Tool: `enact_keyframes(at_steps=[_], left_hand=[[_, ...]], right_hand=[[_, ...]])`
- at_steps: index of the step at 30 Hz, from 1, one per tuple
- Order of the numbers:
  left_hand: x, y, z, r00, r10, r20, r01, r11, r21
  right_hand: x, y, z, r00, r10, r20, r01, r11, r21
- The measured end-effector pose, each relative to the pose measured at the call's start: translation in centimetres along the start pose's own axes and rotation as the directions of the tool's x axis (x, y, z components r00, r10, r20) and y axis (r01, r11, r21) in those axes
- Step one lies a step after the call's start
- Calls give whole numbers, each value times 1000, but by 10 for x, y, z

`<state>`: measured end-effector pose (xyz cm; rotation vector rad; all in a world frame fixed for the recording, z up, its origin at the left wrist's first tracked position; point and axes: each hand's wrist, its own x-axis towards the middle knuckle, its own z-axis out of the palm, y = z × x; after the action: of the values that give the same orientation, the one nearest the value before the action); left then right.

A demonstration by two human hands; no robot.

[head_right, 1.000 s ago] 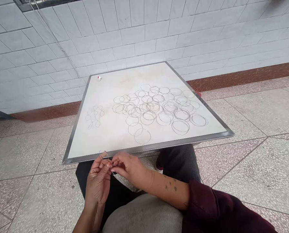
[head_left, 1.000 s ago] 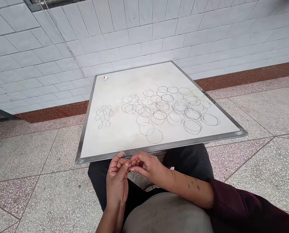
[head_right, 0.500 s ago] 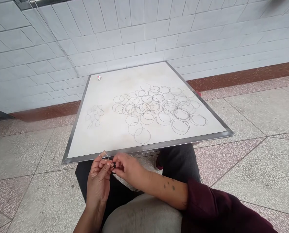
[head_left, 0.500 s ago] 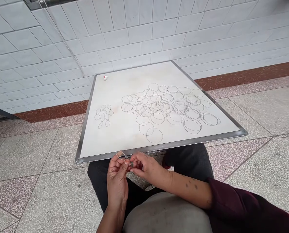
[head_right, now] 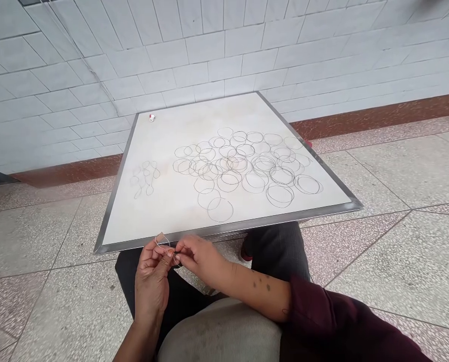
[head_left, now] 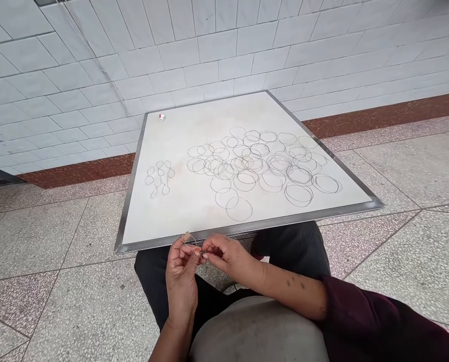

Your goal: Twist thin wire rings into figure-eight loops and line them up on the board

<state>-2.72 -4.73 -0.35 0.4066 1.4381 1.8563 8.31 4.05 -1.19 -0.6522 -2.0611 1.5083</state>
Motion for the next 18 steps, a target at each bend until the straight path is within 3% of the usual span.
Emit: enact_keyframes(at_steps=[9, 18], left_hand=[[-1, -7, 6, 999, -13, -53, 12, 1000, -15], [-1, -7, 11, 998, -24, -66, 21, 998, -52]], right_hand=[[0, 2, 1, 997, -71, -22, 59, 938, -341], [1, 6, 4, 985, -171, -3, 152, 878, -454]])
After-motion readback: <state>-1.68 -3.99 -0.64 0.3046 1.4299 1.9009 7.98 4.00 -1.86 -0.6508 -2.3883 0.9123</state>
